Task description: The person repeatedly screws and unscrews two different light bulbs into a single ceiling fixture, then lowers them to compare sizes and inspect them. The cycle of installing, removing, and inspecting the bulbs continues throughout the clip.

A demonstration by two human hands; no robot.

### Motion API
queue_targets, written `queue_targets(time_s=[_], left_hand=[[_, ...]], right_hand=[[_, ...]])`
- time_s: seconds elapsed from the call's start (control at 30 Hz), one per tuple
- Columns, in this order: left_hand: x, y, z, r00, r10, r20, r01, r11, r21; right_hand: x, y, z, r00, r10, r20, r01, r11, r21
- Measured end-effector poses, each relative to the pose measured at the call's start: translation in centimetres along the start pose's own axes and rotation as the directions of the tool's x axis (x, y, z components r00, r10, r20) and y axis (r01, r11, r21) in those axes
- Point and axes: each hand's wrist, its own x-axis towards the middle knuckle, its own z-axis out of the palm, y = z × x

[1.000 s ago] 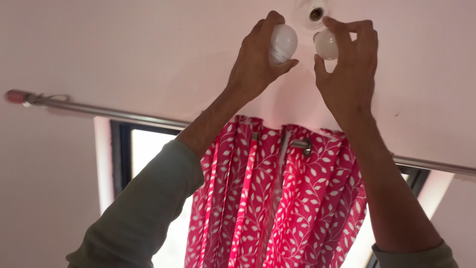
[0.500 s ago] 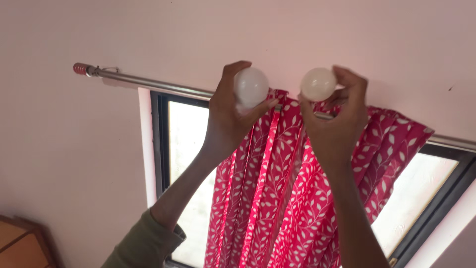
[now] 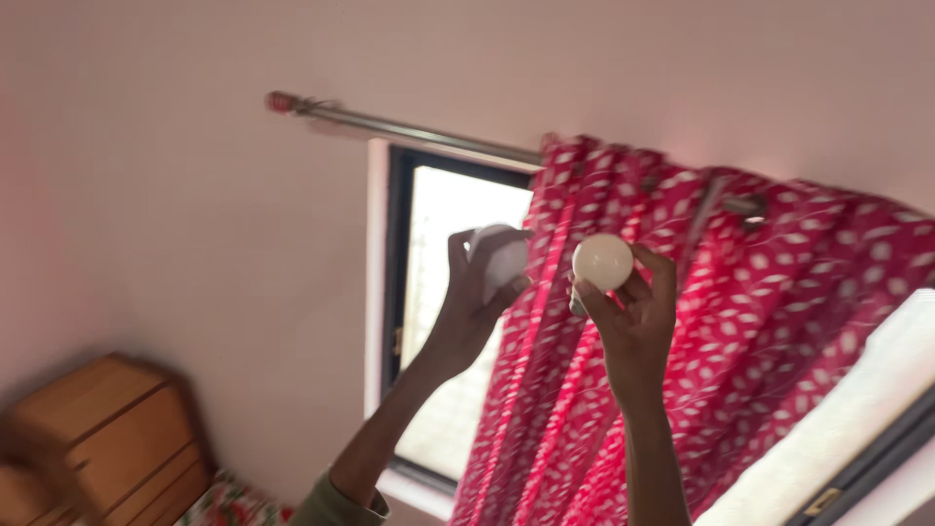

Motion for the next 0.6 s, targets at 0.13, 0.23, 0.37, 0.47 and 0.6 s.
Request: queue_targets(time_s=[0.13,0.23,0.37,0.47,0.6], left_hand=[[-4.5,1.7,-3.2,0.997,-0.071,0.003,0.071,0.996,0.058],[-7.2,3.3,-5.8,0.995,-0.094,-0.017,0.095,0.992,0.088],[-9.2,5.1,-10.1,0.988,-0.133,-0.076,0.146,0.967,0.207],[-9.8,5.9,-13.2,0.985,-0.129,-0.119,0.161,0.930,0.331],[-11.1,7.2,-17.3,0.973,-0.095,-0.211,0.206,0.772,0.601]], right_hand=[[-4.1,0.3,3.6,0.990,0.138,-0.005,-0.138,0.989,0.050],[-6.2,0.1,6.7,0.988,0.155,0.005,-0.155,0.987,0.039],[-7.6,-1.1,11.7,0.972,0.227,0.052,-0.229,0.973,0.028],[-7.8,-2.7,15.8,0.978,0.199,0.062,-0.185,0.966,-0.179],[-8.5,-4.8,20.8,0.982,0.022,0.189,0.063,0.899,-0.432]])
